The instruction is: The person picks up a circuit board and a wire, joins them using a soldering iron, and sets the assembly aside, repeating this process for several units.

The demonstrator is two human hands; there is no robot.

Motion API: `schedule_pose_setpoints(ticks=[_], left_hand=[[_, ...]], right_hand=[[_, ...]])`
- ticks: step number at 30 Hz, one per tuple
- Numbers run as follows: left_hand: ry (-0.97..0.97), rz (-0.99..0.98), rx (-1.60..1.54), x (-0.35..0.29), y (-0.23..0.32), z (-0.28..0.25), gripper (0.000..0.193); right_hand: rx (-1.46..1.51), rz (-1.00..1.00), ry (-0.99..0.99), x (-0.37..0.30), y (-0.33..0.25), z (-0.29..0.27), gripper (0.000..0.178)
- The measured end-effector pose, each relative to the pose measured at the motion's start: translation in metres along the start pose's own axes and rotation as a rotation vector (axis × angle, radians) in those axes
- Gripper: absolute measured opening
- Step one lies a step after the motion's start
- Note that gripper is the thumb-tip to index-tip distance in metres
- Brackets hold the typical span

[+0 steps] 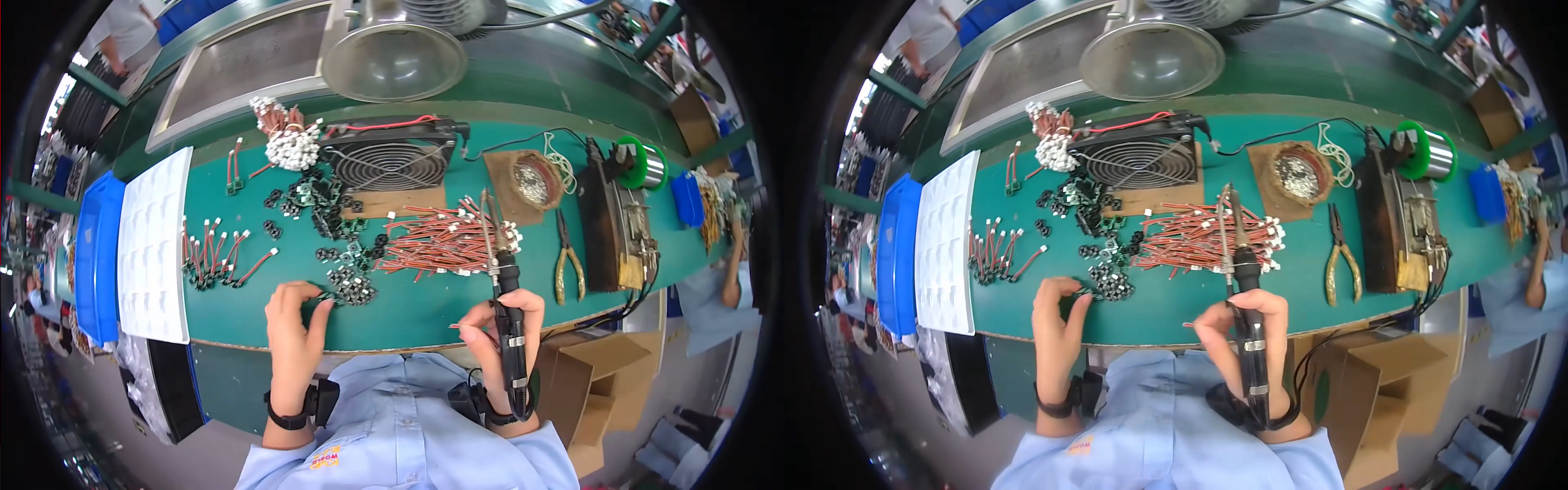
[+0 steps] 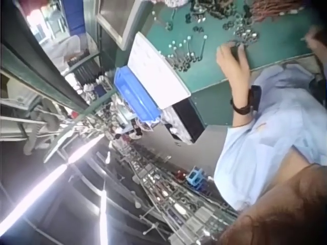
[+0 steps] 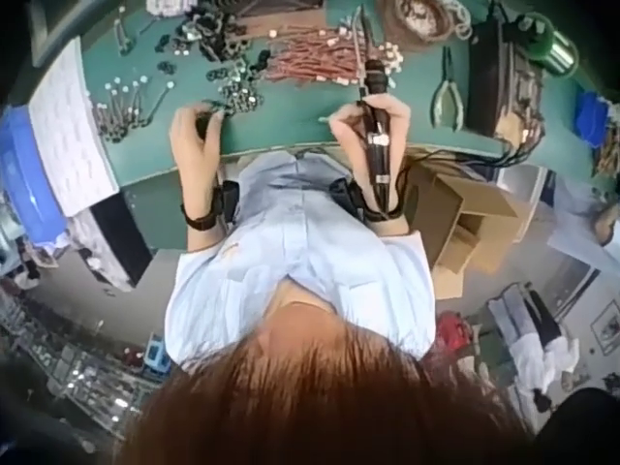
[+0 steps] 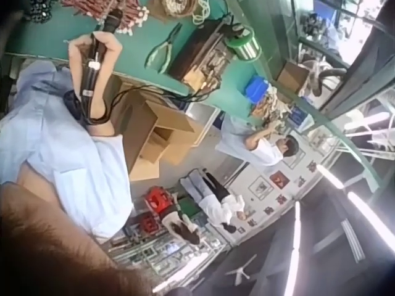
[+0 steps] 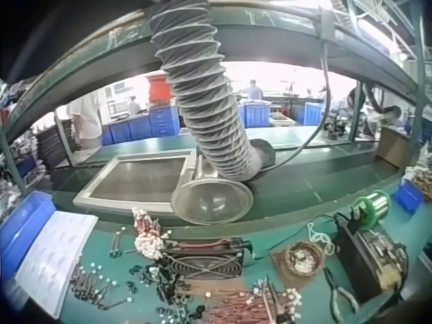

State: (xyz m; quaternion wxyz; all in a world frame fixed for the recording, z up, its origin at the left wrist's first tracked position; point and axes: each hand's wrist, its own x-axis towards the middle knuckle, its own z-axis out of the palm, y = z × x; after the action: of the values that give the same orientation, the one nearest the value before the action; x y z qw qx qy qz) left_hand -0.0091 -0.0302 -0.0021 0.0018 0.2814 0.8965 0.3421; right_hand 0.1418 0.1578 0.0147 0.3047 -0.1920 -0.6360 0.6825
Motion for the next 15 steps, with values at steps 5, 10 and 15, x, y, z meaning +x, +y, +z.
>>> schedule_pose_setpoints(ticks=[5, 10, 15], left_hand=[[-0.144, -0.246, -0.674, -0.003, 0.031, -0.019, 0.018], [-0.461, -0.22, -1.234, 0.007, 0.068, -0.004, 0.016], [-0.64, -0.344, -1.541, 0.009, 0.072, 0.012, 0.019]], right_hand=[[0.031, 0.005, -0.12, 0.003, -0.003, 0.001, 0.048], [0.072, -0.038, -0.123, -0.001, -0.01, 0.013, 0.047], [0.15, -0.091, -0.144, -0.002, -0.011, 0.018, 0.048]])
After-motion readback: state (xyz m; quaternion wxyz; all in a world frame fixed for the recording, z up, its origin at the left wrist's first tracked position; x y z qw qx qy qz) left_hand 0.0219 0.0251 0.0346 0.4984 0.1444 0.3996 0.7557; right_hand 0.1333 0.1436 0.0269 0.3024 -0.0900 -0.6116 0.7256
